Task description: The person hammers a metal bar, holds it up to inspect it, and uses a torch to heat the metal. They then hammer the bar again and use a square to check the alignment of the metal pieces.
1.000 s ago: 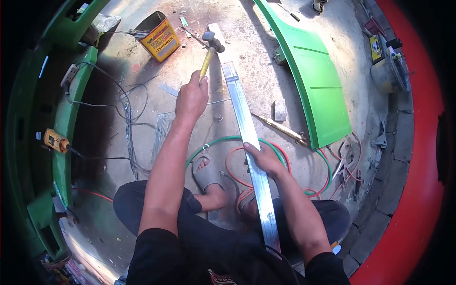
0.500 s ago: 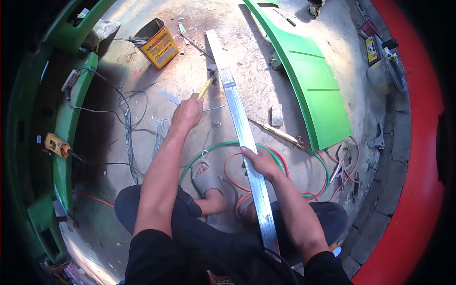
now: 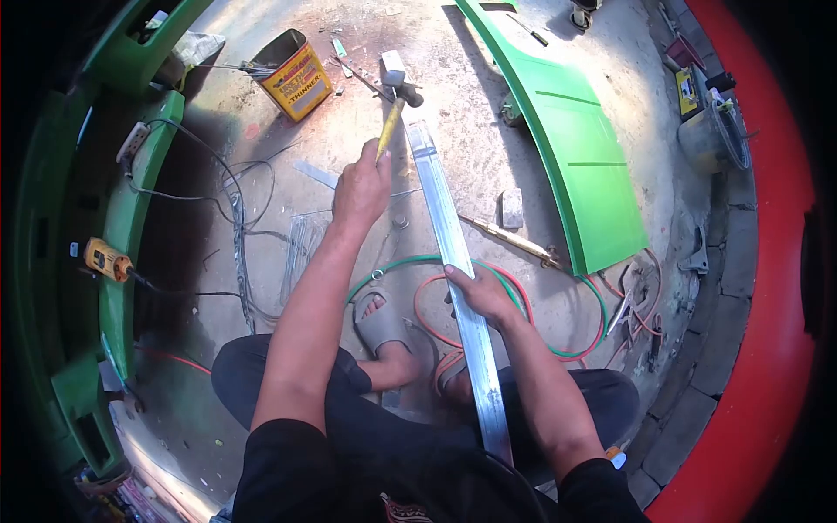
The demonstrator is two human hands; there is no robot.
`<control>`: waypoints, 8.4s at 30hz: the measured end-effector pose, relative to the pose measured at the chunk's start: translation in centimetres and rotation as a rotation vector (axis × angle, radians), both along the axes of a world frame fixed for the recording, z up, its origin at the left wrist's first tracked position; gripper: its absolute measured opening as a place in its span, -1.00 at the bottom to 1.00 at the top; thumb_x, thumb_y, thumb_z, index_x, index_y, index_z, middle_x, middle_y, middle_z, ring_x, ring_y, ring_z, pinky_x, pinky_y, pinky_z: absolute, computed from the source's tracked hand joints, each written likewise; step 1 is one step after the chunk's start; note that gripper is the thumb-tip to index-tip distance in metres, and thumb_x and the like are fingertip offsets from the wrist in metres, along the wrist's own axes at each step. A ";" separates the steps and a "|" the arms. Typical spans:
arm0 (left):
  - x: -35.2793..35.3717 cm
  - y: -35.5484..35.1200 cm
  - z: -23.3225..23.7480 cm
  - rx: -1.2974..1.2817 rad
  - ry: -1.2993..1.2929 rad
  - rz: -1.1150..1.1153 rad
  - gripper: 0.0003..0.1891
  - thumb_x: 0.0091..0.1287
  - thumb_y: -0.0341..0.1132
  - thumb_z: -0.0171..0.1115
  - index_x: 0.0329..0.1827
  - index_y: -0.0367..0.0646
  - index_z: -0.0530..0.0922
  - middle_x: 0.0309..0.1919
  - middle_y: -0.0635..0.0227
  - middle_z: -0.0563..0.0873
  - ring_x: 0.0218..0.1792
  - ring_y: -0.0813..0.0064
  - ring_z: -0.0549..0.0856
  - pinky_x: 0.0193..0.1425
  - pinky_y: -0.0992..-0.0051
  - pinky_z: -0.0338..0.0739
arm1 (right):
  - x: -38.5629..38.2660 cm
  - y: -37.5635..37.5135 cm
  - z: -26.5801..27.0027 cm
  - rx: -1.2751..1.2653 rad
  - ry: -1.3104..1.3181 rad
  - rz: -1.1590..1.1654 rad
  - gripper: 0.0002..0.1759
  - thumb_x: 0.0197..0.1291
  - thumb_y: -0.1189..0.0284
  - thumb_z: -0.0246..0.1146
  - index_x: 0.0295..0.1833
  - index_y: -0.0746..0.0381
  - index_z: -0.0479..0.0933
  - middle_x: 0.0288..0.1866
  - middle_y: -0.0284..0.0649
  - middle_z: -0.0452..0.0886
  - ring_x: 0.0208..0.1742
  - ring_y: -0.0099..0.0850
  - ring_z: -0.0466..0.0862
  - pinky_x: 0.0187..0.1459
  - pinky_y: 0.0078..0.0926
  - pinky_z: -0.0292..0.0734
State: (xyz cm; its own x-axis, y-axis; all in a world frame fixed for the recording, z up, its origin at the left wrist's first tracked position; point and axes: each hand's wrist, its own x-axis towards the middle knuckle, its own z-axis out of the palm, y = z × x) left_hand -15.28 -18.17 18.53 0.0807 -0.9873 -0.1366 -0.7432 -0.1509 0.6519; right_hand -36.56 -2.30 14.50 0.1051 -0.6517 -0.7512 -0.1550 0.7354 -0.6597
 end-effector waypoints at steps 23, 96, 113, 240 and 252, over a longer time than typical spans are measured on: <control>7.3 4.9 -22.1 -0.040 -0.563 0.111 -0.60 0.34 -0.13 0.32 0.13 -0.18 0.60 0.07 0.09 0.61 0.08 0.04 0.61 0.21 0.07 0.48 | 1.0 0.3 4.1 0.070 -0.173 -0.025 -0.25 0.41 0.10 0.26 0.57 0.16 0.20 0.00 -0.17 0.56 -0.10 -0.38 0.61 -0.07 -0.34 0.58; 8.3 2.6 -13.7 0.114 0.193 -0.028 -0.40 0.04 -0.54 0.14 0.24 -0.10 0.68 0.14 0.05 0.72 0.19 0.15 0.68 0.35 0.39 0.48 | 3.7 1.2 3.2 -0.178 0.156 0.087 -0.18 0.40 0.15 0.25 0.60 0.28 0.13 0.00 0.03 0.58 -0.09 -0.13 0.68 -0.09 -0.19 0.61; 5.7 0.1 -7.2 0.144 0.150 -0.211 -0.46 0.06 -0.54 0.18 0.19 -0.13 0.70 0.03 0.04 0.74 0.13 0.15 0.71 0.30 0.38 0.52 | 4.9 1.9 6.0 -0.353 0.613 0.359 -0.54 0.19 0.41 0.28 0.15 0.37 0.39 0.15 0.20 0.51 0.04 0.17 0.64 0.02 0.05 0.57; -2.9 0.1 5.9 -0.422 0.127 -0.116 -0.49 0.59 -0.13 -0.08 0.60 0.28 0.27 -0.29 -0.15 0.74 -0.21 -0.13 0.77 -0.07 0.03 0.61 | 3.0 -3.4 2.1 -0.143 0.827 0.260 -0.34 0.17 0.18 0.46 0.13 0.42 0.35 -0.02 0.23 0.68 0.07 0.12 0.71 0.13 0.00 0.60; -2.6 0.6 5.5 -0.140 -0.096 -0.189 -0.49 0.58 -0.20 -0.06 0.59 0.24 0.27 -0.29 -0.10 0.76 -0.15 -0.17 0.77 0.01 -0.04 0.63 | 3.1 -3.4 1.6 -0.165 0.820 0.259 -0.35 0.18 0.19 0.45 0.12 0.42 0.34 -0.02 0.23 0.68 0.07 0.11 0.71 0.14 -0.02 0.59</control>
State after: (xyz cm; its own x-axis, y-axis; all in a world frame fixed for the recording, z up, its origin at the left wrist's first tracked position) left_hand -17.91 -17.52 24.05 -0.1016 -0.9948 0.0024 -0.8092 0.0840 0.5815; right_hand -33.47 -5.67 16.06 -0.2671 -0.7894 -0.5527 -0.7762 0.5162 -0.3621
